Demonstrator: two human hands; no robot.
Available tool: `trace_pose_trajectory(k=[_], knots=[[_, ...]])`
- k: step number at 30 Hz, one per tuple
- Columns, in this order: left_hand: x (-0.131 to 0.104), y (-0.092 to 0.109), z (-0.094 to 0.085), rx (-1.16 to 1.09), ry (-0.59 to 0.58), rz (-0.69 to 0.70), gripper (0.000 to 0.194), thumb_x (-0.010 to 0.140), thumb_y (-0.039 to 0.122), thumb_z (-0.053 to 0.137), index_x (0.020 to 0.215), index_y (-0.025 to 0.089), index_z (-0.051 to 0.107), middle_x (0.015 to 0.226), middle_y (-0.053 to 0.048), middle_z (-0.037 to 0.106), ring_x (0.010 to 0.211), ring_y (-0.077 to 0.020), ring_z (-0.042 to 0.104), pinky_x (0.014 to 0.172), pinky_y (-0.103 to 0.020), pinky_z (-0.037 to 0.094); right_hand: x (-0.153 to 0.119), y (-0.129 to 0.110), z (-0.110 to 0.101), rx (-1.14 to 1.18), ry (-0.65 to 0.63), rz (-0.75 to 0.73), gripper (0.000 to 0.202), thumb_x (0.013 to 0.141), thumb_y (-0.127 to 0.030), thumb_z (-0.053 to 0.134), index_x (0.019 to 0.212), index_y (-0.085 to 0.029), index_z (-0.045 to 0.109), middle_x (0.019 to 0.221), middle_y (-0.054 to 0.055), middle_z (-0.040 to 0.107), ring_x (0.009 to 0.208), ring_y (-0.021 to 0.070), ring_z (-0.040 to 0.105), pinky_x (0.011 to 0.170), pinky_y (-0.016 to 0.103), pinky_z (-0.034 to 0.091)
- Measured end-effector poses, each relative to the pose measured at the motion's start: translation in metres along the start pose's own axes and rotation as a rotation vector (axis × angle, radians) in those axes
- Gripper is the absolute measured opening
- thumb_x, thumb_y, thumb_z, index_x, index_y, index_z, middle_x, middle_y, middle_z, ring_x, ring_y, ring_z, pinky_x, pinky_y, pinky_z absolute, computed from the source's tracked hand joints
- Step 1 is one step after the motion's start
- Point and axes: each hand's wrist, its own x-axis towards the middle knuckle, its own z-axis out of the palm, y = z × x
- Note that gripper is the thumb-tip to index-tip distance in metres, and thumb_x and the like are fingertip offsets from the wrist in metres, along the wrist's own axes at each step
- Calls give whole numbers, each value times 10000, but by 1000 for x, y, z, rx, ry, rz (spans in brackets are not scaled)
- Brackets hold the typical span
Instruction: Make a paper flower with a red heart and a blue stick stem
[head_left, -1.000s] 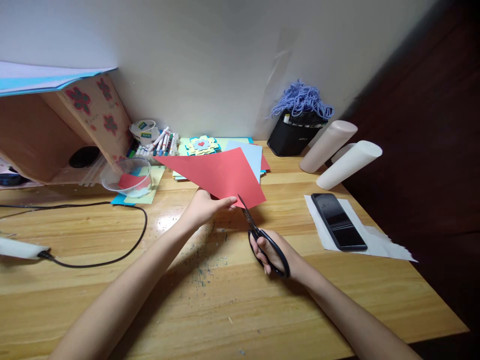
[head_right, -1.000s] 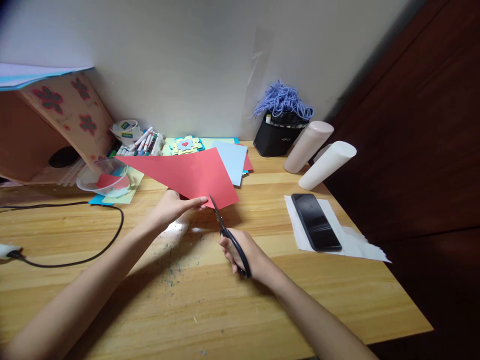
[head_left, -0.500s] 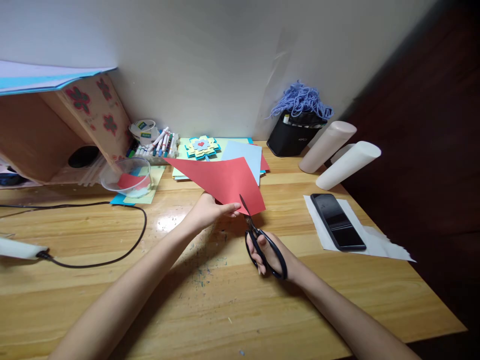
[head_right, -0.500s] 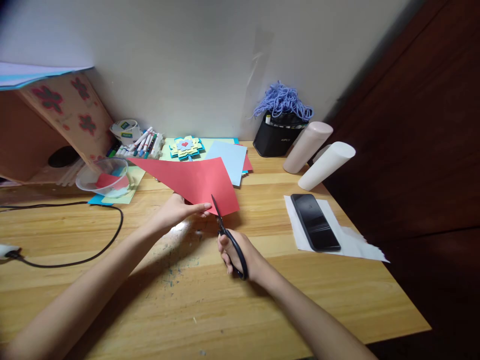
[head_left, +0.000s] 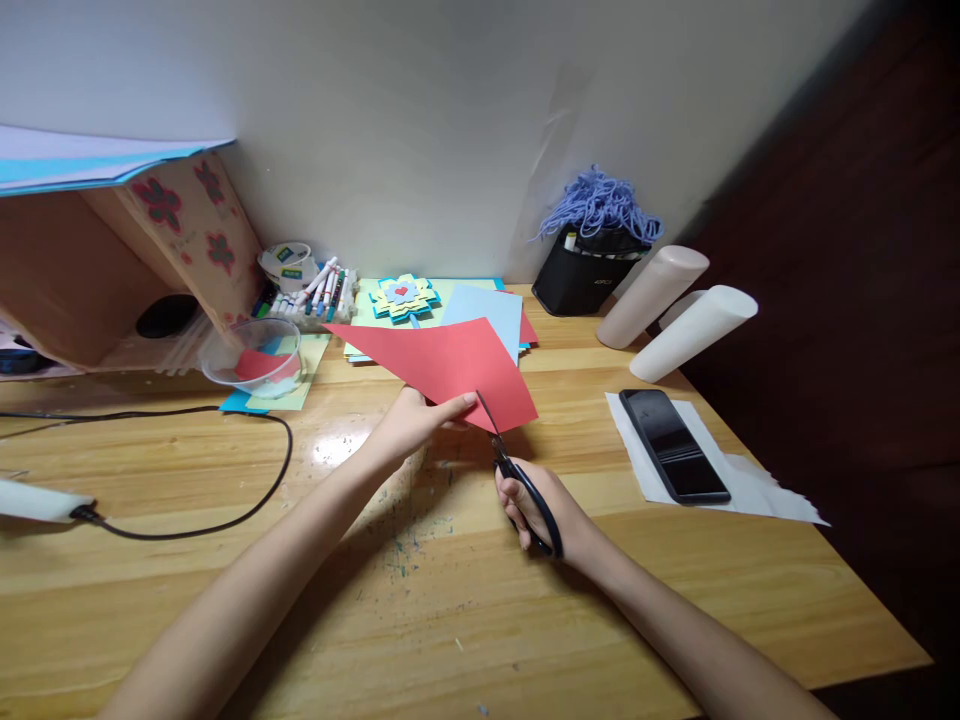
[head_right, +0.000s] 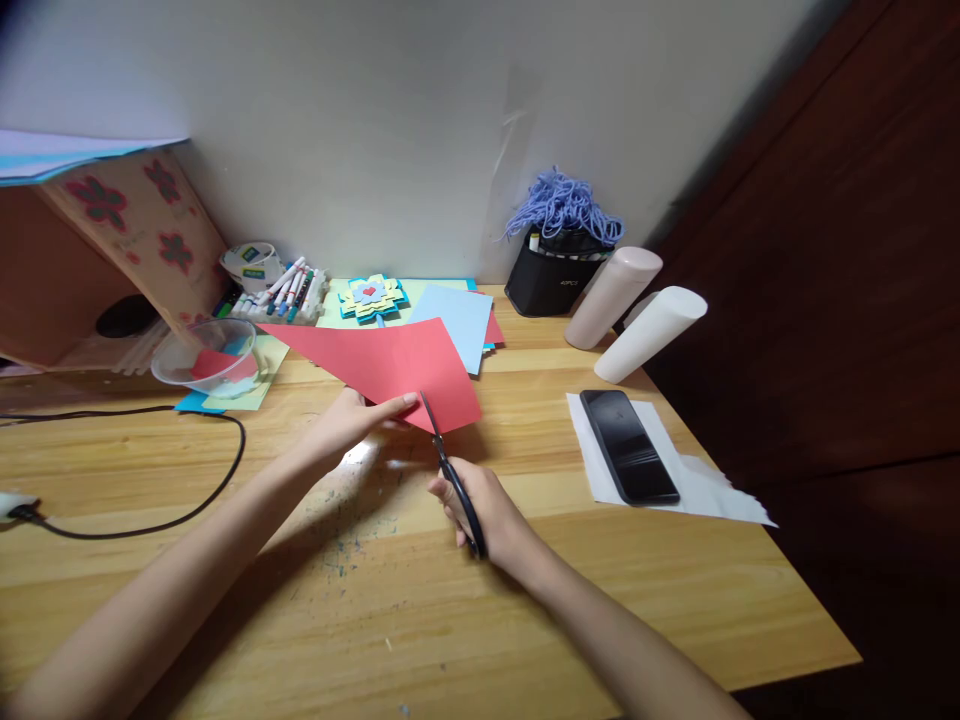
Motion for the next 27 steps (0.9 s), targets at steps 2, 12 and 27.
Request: trace_pose_trajectory(k=[2, 12, 27], knots=[[0, -2, 3, -14, 21, 7, 307, 706, 344, 663, 905, 113, 622, 906, -111, 691, 737, -176, 646, 672, -276, 520, -1, -2, 0, -24, 2, -7, 588, 624, -772, 451, 676, -189, 396, 469, -89, 361, 323, 35, 337, 294, 169, 337], [-1, -1, 4, 136, 28, -15, 235, 711, 336, 642, 659, 110, 610, 628, -74, 661, 601, -158, 617, 627, -264, 497, -5, -16, 0, 63, -120, 67, 706, 535, -867, 354, 696, -182, 404, 444, -87, 384, 318, 51, 371, 328, 184, 314], [1, -5, 7, 43, -1, -30, 212, 693, 301, 673, 740, 103, 617, 610, -57, 654, 559, -146, 606, 599, -266, 503, 3, -8, 5, 124, -31, 128, 688, 508, -849, 438, 654, -177, 433, 370, -93, 378, 262, 59, 371, 283, 176, 299]])
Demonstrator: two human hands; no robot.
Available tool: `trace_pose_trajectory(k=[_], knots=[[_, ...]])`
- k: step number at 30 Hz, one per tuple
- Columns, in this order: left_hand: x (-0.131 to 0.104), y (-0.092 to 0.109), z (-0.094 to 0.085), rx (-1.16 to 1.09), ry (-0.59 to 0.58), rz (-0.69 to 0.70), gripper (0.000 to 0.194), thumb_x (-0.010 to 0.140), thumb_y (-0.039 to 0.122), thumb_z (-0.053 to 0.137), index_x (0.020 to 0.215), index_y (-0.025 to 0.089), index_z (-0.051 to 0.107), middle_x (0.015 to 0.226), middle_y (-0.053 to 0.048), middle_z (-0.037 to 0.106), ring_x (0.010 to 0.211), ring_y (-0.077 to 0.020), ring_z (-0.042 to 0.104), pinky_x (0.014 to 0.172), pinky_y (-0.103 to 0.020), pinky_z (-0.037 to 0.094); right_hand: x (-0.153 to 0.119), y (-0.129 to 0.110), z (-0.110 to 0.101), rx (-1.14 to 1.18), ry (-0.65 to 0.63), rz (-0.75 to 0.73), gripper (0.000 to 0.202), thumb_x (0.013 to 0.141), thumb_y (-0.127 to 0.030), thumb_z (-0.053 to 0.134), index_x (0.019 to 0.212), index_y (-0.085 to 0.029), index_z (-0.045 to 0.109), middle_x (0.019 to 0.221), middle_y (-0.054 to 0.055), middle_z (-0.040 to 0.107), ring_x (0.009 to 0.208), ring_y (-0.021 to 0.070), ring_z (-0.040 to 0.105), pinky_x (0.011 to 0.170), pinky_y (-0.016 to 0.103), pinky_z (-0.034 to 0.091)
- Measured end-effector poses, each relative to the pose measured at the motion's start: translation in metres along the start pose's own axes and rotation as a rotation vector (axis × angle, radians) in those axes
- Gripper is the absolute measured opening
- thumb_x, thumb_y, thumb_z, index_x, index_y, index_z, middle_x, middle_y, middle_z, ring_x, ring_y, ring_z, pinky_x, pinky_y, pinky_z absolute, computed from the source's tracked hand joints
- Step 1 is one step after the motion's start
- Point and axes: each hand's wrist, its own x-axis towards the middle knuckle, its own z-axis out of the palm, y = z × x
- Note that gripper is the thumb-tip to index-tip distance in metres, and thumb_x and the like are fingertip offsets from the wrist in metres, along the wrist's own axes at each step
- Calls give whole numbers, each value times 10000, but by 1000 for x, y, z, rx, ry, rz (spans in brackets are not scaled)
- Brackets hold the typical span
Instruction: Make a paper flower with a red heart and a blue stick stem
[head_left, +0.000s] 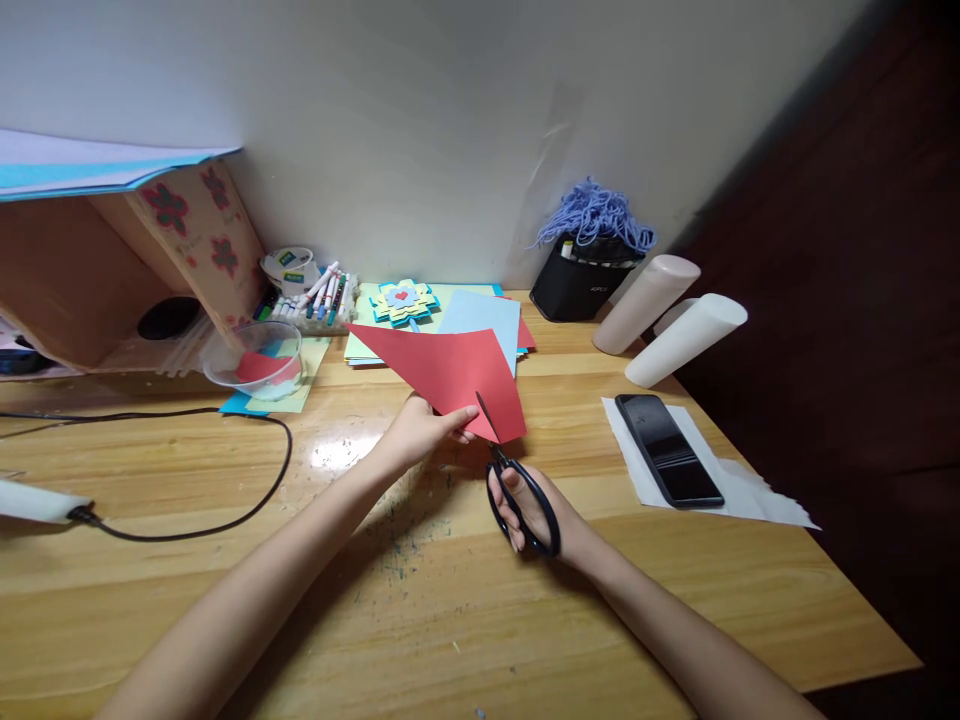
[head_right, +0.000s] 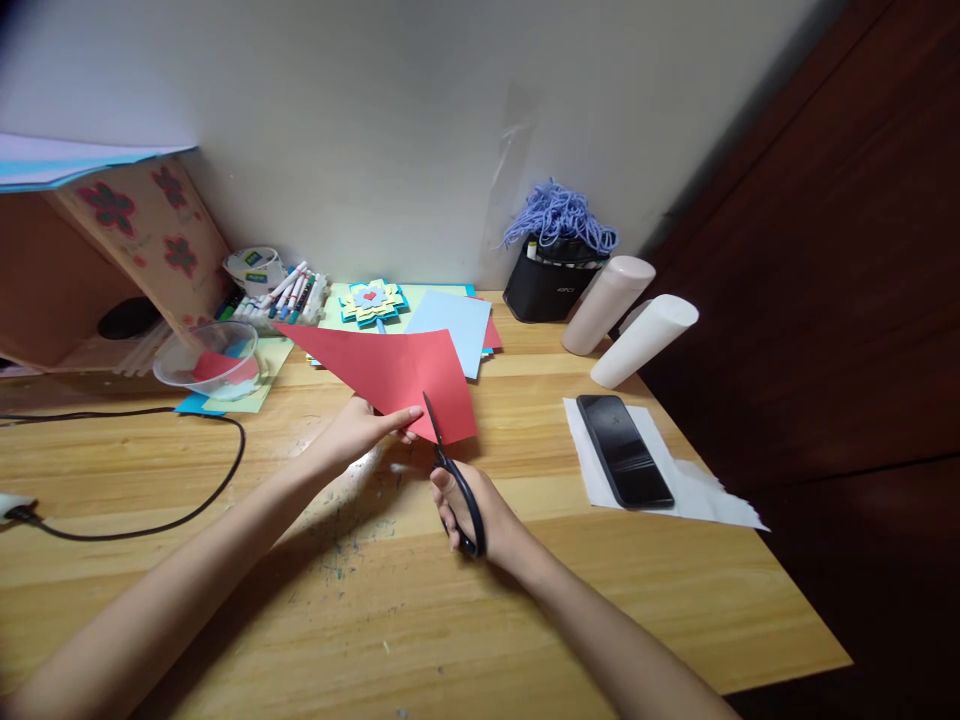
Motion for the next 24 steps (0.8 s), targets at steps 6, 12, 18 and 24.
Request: trace_pose_trajectory(k=[6, 12, 18, 24], knots=[[0, 0, -1, -13, -14, 16, 224, 692, 318, 672, 726, 104, 613, 615, -60, 652, 556, -141, 600, 592, -256, 499, -1, -2, 2, -10, 33, 0, 687, 485, -846, 464, 648, -180, 425, 353, -99, 364, 252, 61, 364, 275, 169, 271], [-8, 8, 3, 36, -70, 24, 222, 701, 330, 651, 645, 123, 592, 570, -49, 630, 567, -155, 601, 588, -259, 497, -3, 4, -1, 59, -104, -105, 725, 553, -871, 310, 732, -180, 434, 438, -87, 398, 316, 64, 406, 358, 203, 375], [-15, 16, 10, 45, -75, -19, 158, 713, 239, 639, 610, 137, 577, 525, -19, 608, 515, -134, 571, 582, -250, 482, -3, 2, -2, 43, -61, -97, 716, 557, -869, 315, 715, -180, 432, 423, -89, 383, 314, 65, 401, 342, 191, 349], [-15, 16, 11, 40, -79, -35, 177, 728, 222, 629, 588, 133, 567, 513, -11, 590, 504, -122, 553, 586, -249, 473, -2, 4, 3, 68, 10, -64, 702, 521, -861, 398, 692, -181, 427, 393, -94, 385, 284, 61, 384, 309, 182, 328]])
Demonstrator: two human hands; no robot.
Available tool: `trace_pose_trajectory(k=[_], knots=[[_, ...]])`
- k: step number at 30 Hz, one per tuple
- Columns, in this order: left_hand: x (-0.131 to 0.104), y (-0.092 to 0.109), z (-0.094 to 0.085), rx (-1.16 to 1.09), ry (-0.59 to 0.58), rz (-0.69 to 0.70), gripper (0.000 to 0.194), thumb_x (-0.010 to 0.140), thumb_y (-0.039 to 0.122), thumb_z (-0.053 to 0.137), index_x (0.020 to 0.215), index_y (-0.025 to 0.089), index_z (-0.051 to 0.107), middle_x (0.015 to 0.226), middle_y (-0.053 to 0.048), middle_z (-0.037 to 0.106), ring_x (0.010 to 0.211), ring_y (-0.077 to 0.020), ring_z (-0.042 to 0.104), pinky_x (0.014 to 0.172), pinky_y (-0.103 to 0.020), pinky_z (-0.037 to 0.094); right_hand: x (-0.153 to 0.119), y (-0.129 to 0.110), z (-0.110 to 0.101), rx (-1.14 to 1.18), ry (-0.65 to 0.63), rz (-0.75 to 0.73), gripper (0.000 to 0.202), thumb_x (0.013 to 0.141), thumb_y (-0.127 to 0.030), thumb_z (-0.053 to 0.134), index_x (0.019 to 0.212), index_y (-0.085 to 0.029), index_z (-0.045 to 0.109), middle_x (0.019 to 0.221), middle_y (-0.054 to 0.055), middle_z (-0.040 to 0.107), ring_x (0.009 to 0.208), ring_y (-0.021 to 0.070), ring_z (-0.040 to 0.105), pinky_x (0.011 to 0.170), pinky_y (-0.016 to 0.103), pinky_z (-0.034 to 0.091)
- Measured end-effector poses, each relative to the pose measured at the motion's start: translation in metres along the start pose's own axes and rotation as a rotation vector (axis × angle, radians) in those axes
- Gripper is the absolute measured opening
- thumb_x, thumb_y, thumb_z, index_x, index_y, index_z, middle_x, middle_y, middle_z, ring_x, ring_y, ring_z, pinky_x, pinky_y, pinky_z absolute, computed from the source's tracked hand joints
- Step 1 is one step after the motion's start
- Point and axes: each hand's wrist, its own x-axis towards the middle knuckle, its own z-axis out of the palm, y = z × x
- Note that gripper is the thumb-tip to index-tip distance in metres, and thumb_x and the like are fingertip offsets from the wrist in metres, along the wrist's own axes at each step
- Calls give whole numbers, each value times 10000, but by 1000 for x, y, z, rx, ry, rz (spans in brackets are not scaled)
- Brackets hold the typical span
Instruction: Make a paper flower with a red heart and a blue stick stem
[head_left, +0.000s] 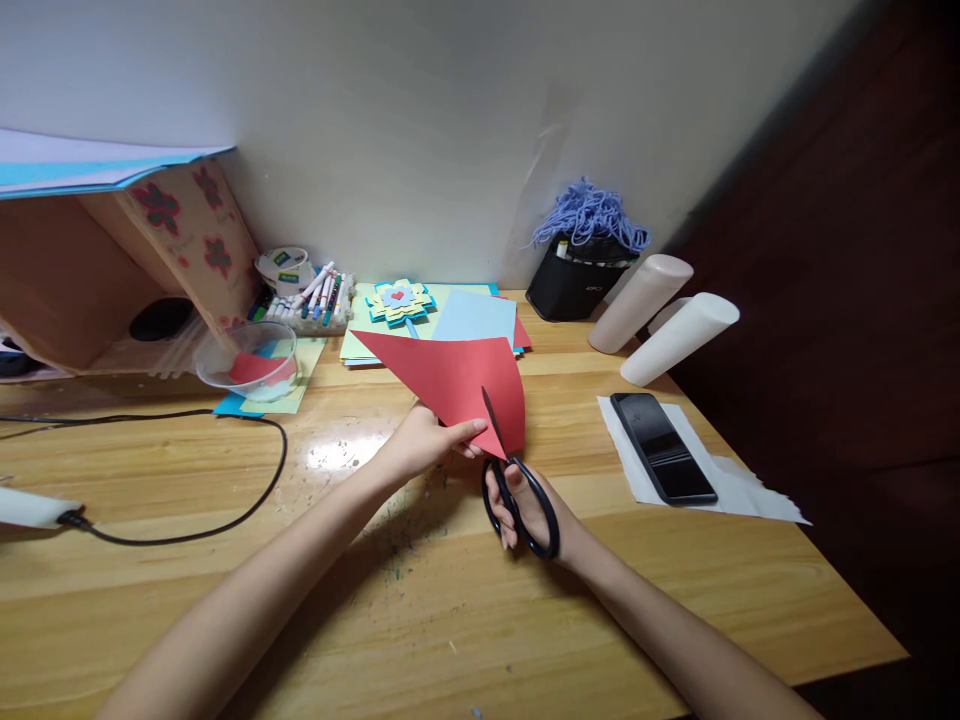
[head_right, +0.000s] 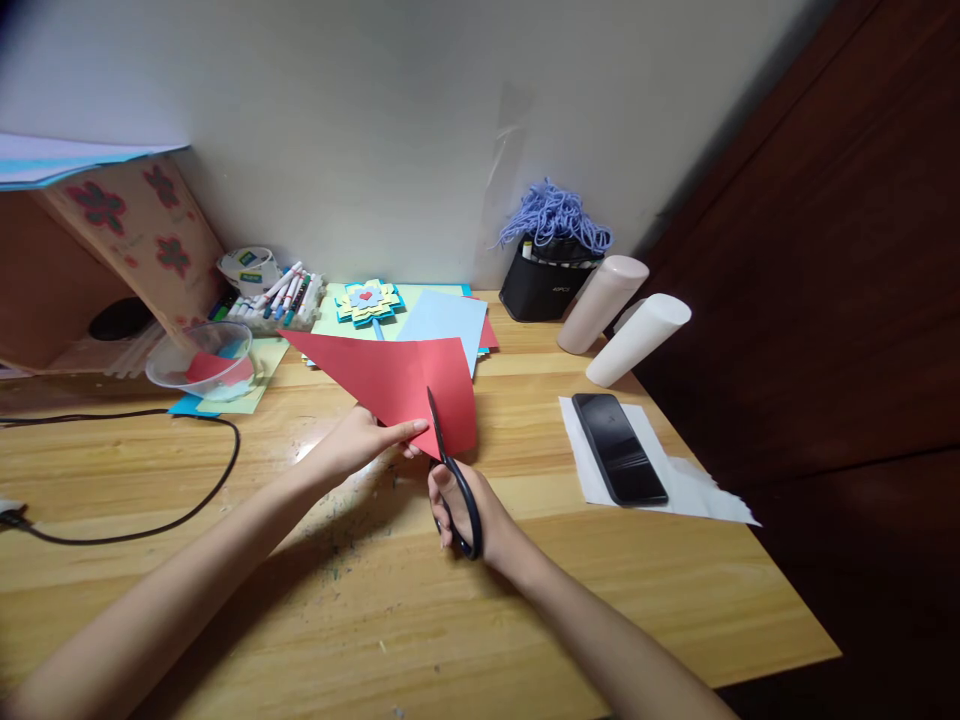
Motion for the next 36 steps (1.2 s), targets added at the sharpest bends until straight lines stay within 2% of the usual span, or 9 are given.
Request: trace_pose_trajectory(k=[9, 13, 18, 22, 28, 36], knots=[[1, -6, -1, -26, -23, 17, 209, 706, 311, 655, 645, 124, 584, 575, -29, 613, 550, -132, 569, 597, -249, 477, 1, 1, 0, -67, 82, -57, 638, 560, -806, 471, 689, -182, 432, 397, -94, 371, 276, 58, 374, 276, 169, 300], [4, -10, -2, -50, 41, 30, 269, 703, 386, 651, 763, 129, 599, 678, -48, 653, 574, -141, 582, 570, -246, 469, 0, 2, -1, -64, 80, -83, 601, 593, -761, 511, 726, -178, 444, 427, -99, 370, 293, 46, 363, 288, 165, 311], [7, -15, -1, 2, 128, 56, 421, 784, 504, 495, 574, 141, 528, 485, -25, 554, 448, -121, 498, 494, -242, 401, -3, -5, 2, -48, 96, -27, 632, 543, -788, 514, 709, -183, 435, 414, -102, 364, 293, 45, 353, 289, 164, 307], [8, -20, 0, 108, 176, 74, 477, 784, 526, 473, 482, 156, 492, 427, -12, 499, 429, -113, 464, 510, -246, 376, -6, -9, 6, -1, 49, -19, 681, 483, -831, 489, 706, -193, 407, 415, -102, 375, 302, 54, 373, 315, 177, 332], [5, -20, 1, 181, 111, 47, 510, 791, 535, 453, 445, 162, 489, 428, -15, 496, 454, -119, 471, 543, -249, 377, -2, 2, 3, 74, -17, -49, 713, 533, -868, 353, 715, -181, 422, 437, -91, 389, 320, 53, 390, 360, 194, 352], [4, -18, 6, 90, 55, -4, 451, 801, 484, 473, 487, 161, 486, 420, 1, 486, 436, -109, 457, 506, -236, 358, 2, 7, 0, 100, 17, -48, 682, 548, -843, 404, 706, -179, 428, 417, -94, 400, 299, 52, 390, 338, 183, 349]])
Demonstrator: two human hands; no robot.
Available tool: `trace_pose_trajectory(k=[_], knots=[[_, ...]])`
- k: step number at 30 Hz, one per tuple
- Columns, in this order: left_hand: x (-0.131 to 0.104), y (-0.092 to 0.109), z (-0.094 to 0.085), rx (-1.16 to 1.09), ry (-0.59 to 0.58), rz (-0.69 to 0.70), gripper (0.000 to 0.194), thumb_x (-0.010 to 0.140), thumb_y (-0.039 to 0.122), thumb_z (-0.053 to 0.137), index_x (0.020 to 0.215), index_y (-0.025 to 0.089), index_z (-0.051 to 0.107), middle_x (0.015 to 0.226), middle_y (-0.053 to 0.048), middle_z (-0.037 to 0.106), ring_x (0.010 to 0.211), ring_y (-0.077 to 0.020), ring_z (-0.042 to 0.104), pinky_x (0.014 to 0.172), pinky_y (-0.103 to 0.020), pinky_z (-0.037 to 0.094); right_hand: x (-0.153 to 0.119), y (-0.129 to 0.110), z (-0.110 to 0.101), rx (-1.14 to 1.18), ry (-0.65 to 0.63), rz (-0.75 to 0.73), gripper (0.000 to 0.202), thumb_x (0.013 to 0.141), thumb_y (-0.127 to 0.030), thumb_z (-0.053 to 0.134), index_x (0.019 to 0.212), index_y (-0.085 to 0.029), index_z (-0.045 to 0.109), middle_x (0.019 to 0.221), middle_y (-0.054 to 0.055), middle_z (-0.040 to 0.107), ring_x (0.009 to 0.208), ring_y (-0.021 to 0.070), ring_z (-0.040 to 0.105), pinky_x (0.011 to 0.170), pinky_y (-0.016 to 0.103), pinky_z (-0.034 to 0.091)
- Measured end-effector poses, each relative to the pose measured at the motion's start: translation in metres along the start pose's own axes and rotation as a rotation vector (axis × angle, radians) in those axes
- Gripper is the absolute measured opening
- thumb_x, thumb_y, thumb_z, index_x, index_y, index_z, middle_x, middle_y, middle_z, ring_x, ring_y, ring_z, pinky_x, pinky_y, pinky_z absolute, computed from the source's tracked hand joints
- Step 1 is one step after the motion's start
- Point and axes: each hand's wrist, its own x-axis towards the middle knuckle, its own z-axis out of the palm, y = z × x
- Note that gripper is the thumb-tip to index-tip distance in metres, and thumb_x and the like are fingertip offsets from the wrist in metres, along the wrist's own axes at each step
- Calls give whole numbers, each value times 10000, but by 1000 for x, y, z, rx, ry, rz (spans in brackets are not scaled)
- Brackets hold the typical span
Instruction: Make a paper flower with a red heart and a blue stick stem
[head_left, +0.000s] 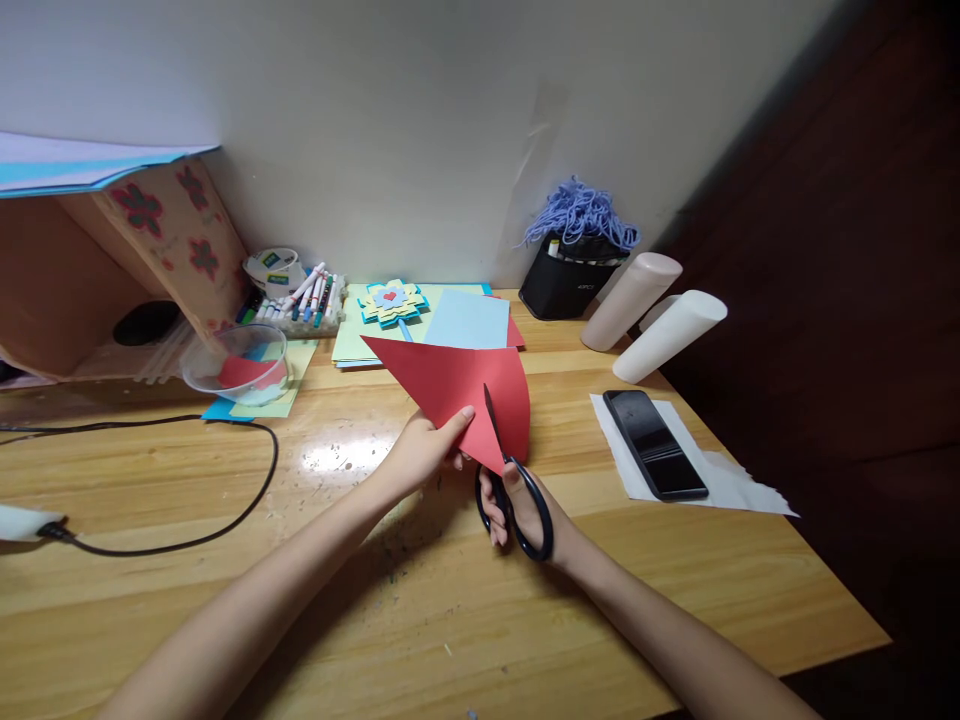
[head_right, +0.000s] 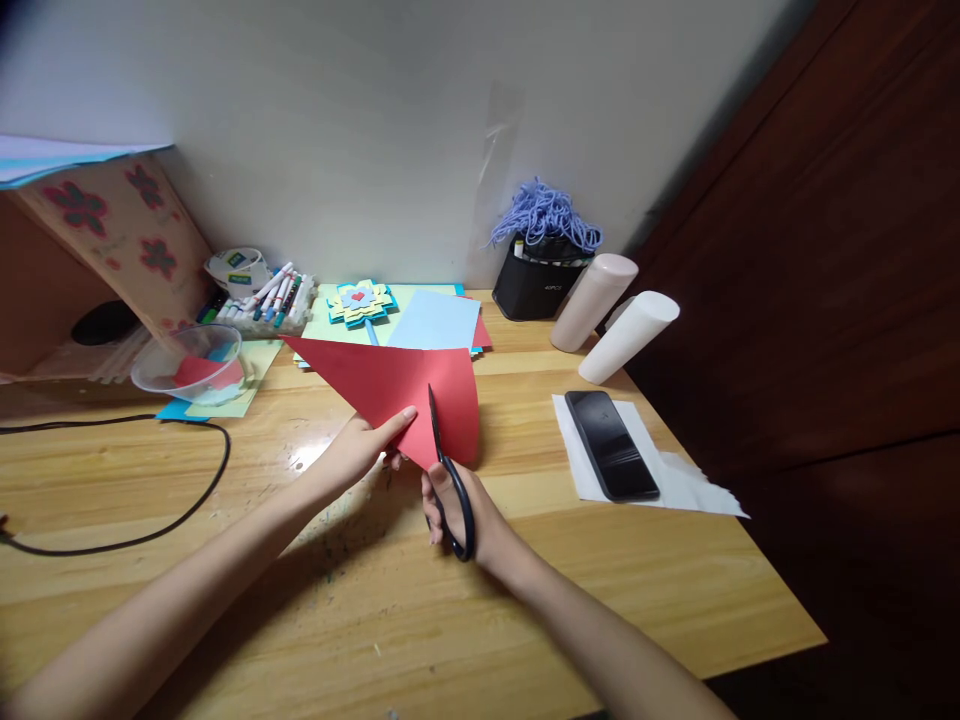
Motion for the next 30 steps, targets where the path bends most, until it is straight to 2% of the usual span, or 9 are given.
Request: trace_pose_trajectory(k=[5, 11, 14, 18, 22, 30], knots=[[2, -2, 0, -31, -10, 20, 441, 800, 478, 478, 494, 160, 487, 424, -2, 488, 435, -104, 445, 509, -237, 356, 1, 3, 1, -10, 28, -27, 639, 576, -814, 436, 687, -185, 419, 392, -95, 392, 278, 58, 387, 310, 175, 340], [1, -3, -1, -69, -26, 34, 436, 794, 477, 484, 493, 161, 495, 429, -7, 489, 435, -104, 433, 497, -245, 343, 1, 0, 2, 9, 45, 7, 630, 559, -804, 478, 673, -189, 411, 378, -98, 382, 260, 61, 379, 281, 168, 315], [3, -3, -1, -87, -40, 25, 432, 795, 468, 487, 494, 159, 487, 418, -3, 477, 423, -99, 416, 477, -244, 320, -1, -3, 2, -20, 47, 17, 682, 527, -845, 428, 692, -183, 426, 388, -96, 386, 275, 60, 385, 298, 173, 326], [3, -3, -1, -130, -130, 40, 395, 797, 440, 497, 528, 150, 491, 417, 8, 465, 408, -88, 405, 454, -233, 286, -3, -7, 3, -71, 51, 0, 747, 510, -886, 321, 683, -170, 448, 410, -80, 396, 317, 67, 422, 348, 192, 366], [1, -3, 0, -151, -203, 46, 376, 793, 439, 498, 544, 158, 486, 414, 13, 457, 399, -93, 403, 444, -237, 287, -3, -8, 2, -102, 36, -53, 737, 565, -876, 266, 672, -171, 454, 415, -73, 384, 337, 78, 434, 398, 220, 416], [-2, -1, 2, -112, -200, 48, 412, 795, 469, 482, 521, 162, 493, 431, 5, 462, 431, -101, 406, 472, -251, 294, -1, 4, -3, -146, 54, -139, 681, 677, -811, 266, 735, -168, 483, 437, -68, 384, 329, 80, 429, 365, 205, 387]])
